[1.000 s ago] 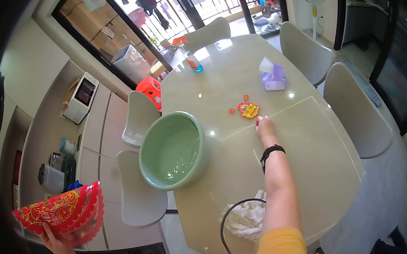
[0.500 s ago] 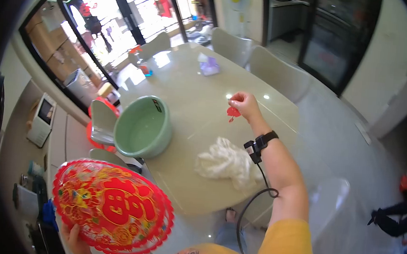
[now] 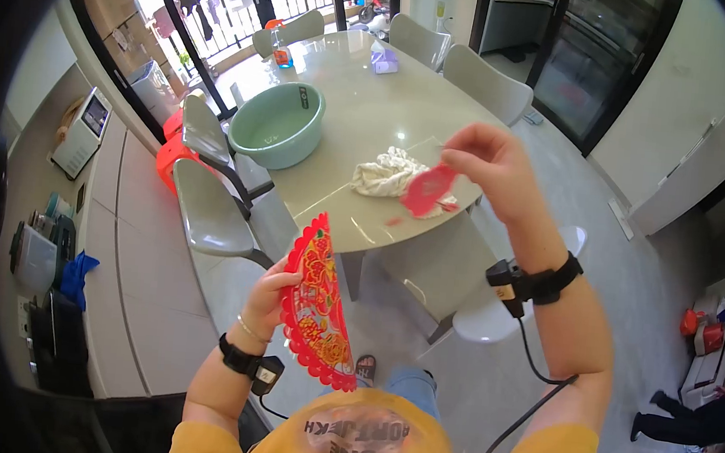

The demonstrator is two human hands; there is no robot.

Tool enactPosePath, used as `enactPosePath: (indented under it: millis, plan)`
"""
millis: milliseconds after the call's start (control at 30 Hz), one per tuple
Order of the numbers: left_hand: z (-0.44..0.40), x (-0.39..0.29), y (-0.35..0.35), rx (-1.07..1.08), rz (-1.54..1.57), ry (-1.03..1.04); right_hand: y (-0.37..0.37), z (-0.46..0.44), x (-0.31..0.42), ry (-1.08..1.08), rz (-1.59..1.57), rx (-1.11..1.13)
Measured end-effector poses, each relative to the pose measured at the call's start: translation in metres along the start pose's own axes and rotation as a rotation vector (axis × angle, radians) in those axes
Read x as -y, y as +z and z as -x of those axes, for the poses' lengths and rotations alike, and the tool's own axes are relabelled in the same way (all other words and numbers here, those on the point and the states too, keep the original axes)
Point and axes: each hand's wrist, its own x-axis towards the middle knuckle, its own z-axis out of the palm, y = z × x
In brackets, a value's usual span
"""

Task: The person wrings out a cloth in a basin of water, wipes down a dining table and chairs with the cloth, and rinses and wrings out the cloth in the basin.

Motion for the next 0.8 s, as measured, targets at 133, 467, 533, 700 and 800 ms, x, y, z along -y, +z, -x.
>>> enactPosePath:
  millis: [133,467,533,700,800]
  plan:
    - [0.003,0.063,0.008,0.033,0.214,-0.086,0.020,0.075,0.035,-0.080,-0.226,0.129]
    - [0.024,0.262,0.077,0.144,0.527,-0.261,-0.067,0.313,-0.010,0.328,0.030,0.323]
    - [0.026,0.298,0.104,0.227,0.678,-0.355,-0.086,0.350,0.006,0.329,0.130,0.364]
    - [0.019,0.340,0.143,0.263,0.708,-0.587,-0.111,0.390,0.028,0.160,0.545,0.395]
    - [0.011,0.353,0.138,0.273,0.635,-0.608,-0.111,0.391,0.030,0.095,0.535,0.196]
